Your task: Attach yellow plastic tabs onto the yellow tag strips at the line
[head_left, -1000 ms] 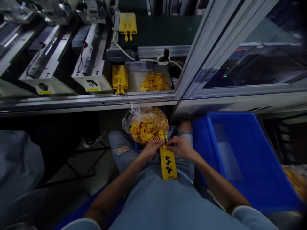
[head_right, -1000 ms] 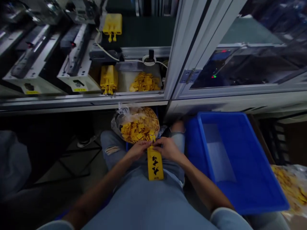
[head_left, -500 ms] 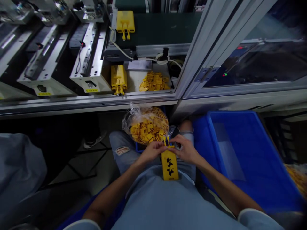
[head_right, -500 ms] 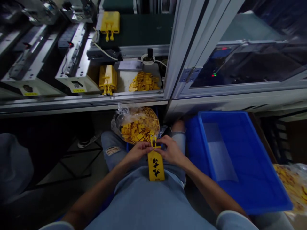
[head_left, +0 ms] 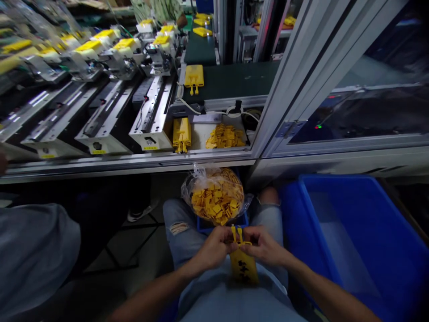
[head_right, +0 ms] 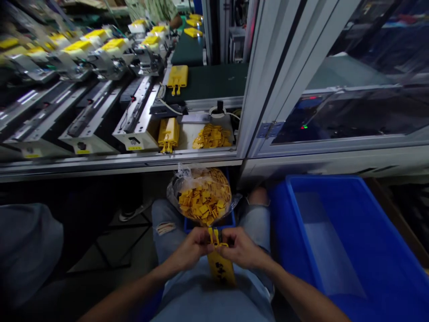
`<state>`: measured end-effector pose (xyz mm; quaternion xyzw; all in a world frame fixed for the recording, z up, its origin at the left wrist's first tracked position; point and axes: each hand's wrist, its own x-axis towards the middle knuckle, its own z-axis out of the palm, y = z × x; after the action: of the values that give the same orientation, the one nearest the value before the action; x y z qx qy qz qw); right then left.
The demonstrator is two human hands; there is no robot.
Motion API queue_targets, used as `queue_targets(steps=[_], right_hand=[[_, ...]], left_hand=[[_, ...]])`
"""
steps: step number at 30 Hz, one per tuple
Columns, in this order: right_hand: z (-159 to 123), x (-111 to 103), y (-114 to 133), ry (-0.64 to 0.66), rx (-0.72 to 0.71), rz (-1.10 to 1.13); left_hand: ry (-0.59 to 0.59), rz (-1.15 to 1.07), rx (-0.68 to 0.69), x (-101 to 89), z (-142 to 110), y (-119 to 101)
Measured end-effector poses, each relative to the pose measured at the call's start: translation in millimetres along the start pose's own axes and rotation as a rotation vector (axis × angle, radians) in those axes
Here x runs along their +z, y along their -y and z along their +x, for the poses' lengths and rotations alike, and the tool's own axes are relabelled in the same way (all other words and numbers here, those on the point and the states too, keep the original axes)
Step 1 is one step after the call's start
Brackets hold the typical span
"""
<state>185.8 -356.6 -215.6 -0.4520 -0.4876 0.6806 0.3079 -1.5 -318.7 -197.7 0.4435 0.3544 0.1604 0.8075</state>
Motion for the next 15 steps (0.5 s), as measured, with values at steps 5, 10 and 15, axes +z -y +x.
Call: queue_targets(steps=[5,10,15], right_hand=[[12,0,-6,-0.038,0.024,-0.081],[59,-33,30,-0.027,-0.102,-0.330],[140,-81,97,-0.476,-0.375,-0.762]], left_hand=[[-0.083,0.059,0.052,-7.8,-4,-1],[-0.011,0.259,-0.004,-39.4,-6,-35],[-0.244,0.390,0.271,-67.2,-30,-128]])
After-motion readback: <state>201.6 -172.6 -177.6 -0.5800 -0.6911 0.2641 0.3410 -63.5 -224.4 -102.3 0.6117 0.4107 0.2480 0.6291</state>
